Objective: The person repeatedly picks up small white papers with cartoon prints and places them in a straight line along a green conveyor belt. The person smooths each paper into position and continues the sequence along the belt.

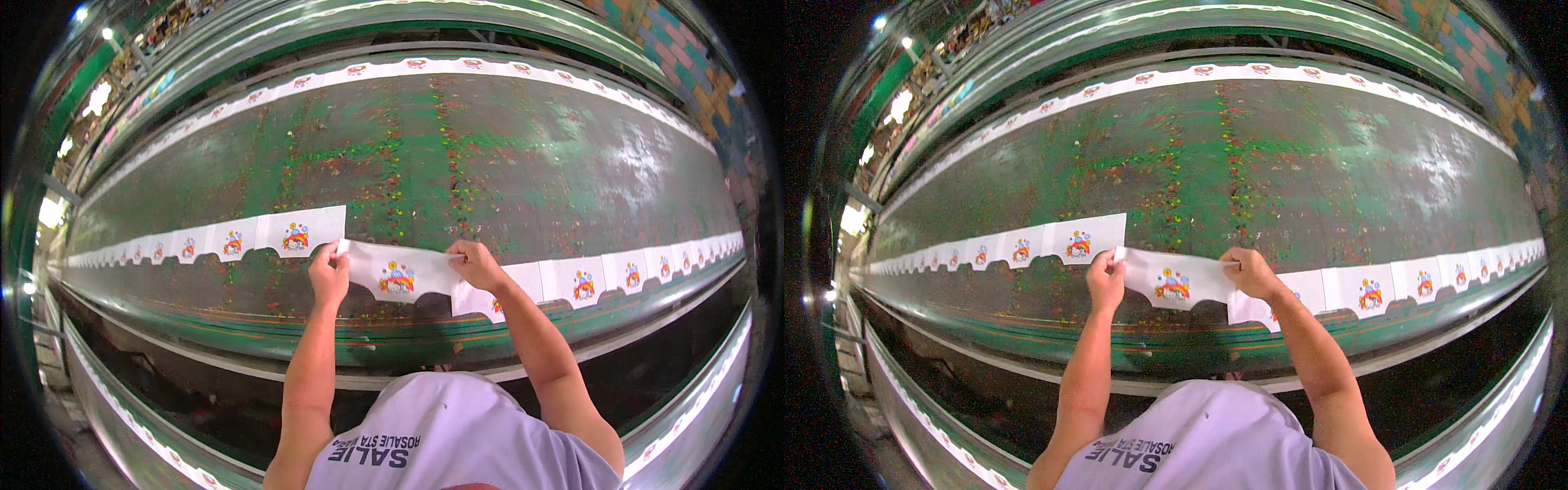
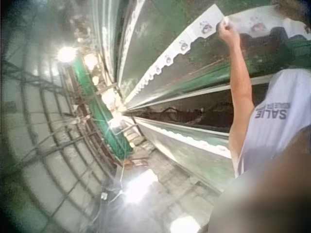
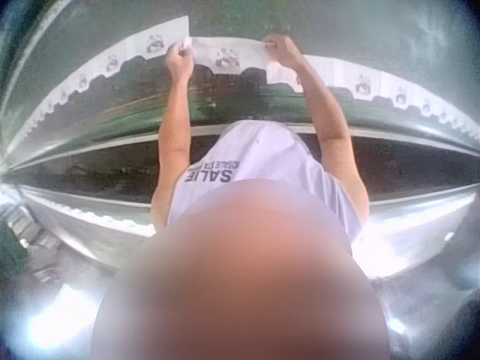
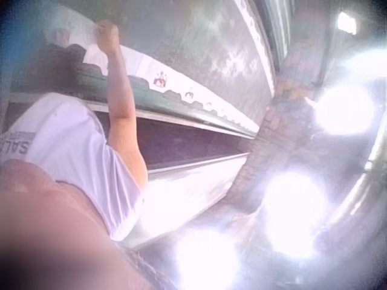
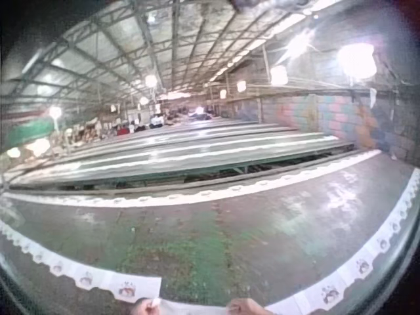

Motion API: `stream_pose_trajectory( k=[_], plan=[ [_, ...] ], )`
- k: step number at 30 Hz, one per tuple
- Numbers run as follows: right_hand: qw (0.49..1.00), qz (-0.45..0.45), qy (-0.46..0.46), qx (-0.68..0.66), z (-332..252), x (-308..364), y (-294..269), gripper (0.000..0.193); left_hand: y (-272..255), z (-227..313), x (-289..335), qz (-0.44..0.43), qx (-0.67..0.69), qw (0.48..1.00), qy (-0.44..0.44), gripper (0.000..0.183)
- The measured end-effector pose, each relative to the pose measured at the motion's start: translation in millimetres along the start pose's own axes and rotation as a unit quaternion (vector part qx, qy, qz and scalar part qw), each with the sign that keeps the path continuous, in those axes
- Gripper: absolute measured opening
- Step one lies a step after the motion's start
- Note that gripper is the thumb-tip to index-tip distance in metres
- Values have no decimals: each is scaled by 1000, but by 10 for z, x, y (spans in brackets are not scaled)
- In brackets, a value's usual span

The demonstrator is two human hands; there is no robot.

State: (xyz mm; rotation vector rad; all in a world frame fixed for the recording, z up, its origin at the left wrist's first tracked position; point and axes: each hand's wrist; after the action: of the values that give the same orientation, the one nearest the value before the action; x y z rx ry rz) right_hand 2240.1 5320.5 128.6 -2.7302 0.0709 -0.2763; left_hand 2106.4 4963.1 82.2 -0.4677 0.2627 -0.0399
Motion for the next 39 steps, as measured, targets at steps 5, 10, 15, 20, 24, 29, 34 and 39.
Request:
stream_pose_trajectory(
  k=[5,10,15,20,24,29,34,39],
  plan=[
    [981,172,-49,70,18,-735,180,28,137,-240,-486,108,-115,982,102,40],
    [957,271,-53,85,131,-1264,322,29,190,-301,-841,59,-195,976,78,47],
    [935,334,-55,106,215,-1315,384,27,242,-215,-867,157,-209,961,94,76],
    [961,274,17,-35,158,-1274,237,19,236,-214,-859,157,-201,961,103,82],
    [940,246,62,-229,163,-1030,-26,18,211,-222,-827,148,-215,955,144,81],
    [950,171,-18,259,314,-212,-676,16,258,-10,-562,109,-219,947,208,73],
    [869,104,66,479,482,567,-1297,17,669,422,163,28,-162,948,273,58],
    [865,43,-44,498,609,918,-1502,18,1335,1042,860,-59,-89,946,305,37]
  ],
)
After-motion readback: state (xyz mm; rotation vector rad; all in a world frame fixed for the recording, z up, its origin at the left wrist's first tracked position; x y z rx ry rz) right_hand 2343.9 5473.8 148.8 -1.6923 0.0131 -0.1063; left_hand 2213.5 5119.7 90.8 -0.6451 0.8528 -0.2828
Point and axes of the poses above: each hand's wrist, its own x-axis away from the middle knuckle, its own y-axis out of the palm, z = x × y, and after that the axes turned 1 degree about x, right-handed
